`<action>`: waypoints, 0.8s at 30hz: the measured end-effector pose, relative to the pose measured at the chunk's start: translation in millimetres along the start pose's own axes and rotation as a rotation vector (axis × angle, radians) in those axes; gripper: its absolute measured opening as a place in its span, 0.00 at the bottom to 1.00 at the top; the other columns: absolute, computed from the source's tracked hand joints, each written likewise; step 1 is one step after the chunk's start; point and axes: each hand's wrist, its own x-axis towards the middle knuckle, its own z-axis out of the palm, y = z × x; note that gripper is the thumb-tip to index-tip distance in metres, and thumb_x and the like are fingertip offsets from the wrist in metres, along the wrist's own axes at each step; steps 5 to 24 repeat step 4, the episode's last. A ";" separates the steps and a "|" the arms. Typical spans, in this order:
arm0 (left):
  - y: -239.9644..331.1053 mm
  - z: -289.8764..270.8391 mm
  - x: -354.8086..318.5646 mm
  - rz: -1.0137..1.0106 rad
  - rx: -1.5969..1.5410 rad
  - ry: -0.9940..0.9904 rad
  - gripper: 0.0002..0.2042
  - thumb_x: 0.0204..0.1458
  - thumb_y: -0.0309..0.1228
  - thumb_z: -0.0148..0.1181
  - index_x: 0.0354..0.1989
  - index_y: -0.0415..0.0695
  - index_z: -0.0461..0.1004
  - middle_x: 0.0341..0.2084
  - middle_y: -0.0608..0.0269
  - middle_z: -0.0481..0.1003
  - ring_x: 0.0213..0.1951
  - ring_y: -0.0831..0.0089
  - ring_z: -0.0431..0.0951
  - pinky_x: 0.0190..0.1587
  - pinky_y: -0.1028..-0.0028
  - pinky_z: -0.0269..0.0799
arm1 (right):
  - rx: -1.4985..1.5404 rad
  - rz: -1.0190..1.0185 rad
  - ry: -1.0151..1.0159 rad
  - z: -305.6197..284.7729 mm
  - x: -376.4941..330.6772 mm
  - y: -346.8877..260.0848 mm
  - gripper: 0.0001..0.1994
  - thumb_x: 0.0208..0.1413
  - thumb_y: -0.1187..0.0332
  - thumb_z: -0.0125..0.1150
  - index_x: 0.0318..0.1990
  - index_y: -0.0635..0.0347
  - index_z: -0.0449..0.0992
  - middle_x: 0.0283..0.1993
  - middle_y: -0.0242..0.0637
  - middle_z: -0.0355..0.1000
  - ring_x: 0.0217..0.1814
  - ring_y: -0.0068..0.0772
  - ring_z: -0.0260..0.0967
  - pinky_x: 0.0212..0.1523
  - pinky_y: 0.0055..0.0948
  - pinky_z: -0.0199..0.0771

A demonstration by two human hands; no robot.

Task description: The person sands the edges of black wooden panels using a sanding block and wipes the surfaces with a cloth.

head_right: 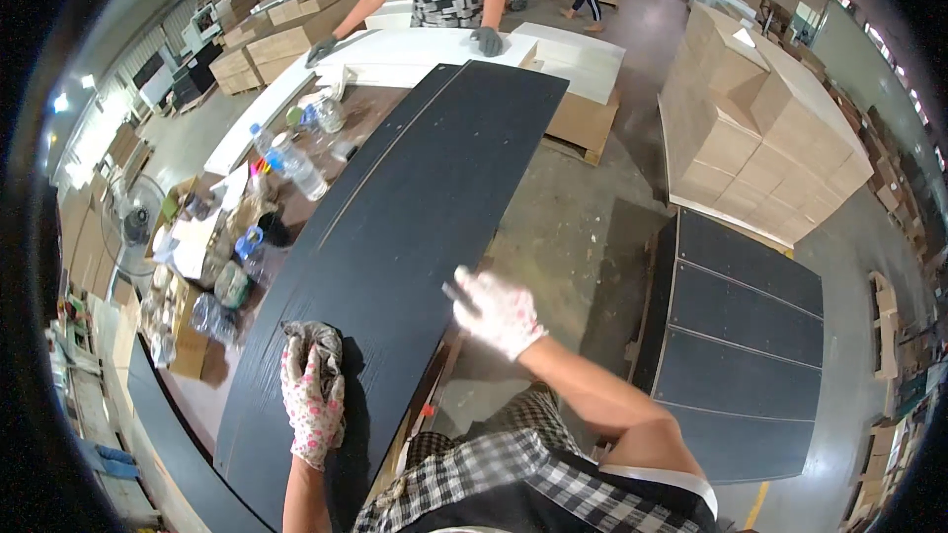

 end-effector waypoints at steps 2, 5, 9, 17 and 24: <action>11.0 25.0 39.9 0.054 0.006 -0.002 0.31 0.43 0.34 0.67 0.59 0.42 0.68 0.62 0.48 0.64 0.66 0.44 0.58 0.66 0.53 0.56 | -0.096 0.130 -0.124 10.2 40.1 74.9 0.21 0.52 0.56 0.60 0.53 0.51 0.76 0.35 0.39 0.74 0.31 0.36 0.75 0.27 0.35 0.78; 24.6 41.6 73.3 0.006 0.007 -0.018 0.34 0.43 0.34 0.67 0.63 0.45 0.65 0.63 0.50 0.64 0.66 0.44 0.58 0.67 0.52 0.54 | -0.002 0.275 -0.236 16.1 82.6 155.2 0.29 0.54 0.52 0.57 0.63 0.49 0.67 0.51 0.46 0.75 0.44 0.37 0.77 0.42 0.33 0.81; 24.6 41.6 73.3 0.006 0.007 -0.018 0.34 0.43 0.34 0.67 0.63 0.45 0.65 0.63 0.50 0.64 0.66 0.44 0.58 0.67 0.52 0.54 | -0.002 0.275 -0.236 16.1 82.6 155.2 0.29 0.54 0.52 0.57 0.63 0.49 0.67 0.51 0.46 0.75 0.44 0.37 0.77 0.42 0.33 0.81; 24.6 41.6 73.3 0.006 0.007 -0.018 0.34 0.43 0.34 0.67 0.63 0.45 0.65 0.63 0.50 0.64 0.66 0.44 0.58 0.67 0.52 0.54 | -0.002 0.275 -0.236 16.1 82.6 155.2 0.29 0.54 0.52 0.57 0.63 0.49 0.67 0.51 0.46 0.75 0.44 0.37 0.77 0.42 0.33 0.81; 24.6 41.6 73.3 0.006 0.007 -0.018 0.34 0.43 0.34 0.67 0.63 0.45 0.65 0.63 0.50 0.64 0.66 0.44 0.58 0.67 0.52 0.54 | -0.002 0.275 -0.236 16.1 82.6 155.2 0.29 0.54 0.52 0.57 0.63 0.49 0.67 0.51 0.46 0.75 0.44 0.37 0.77 0.42 0.33 0.81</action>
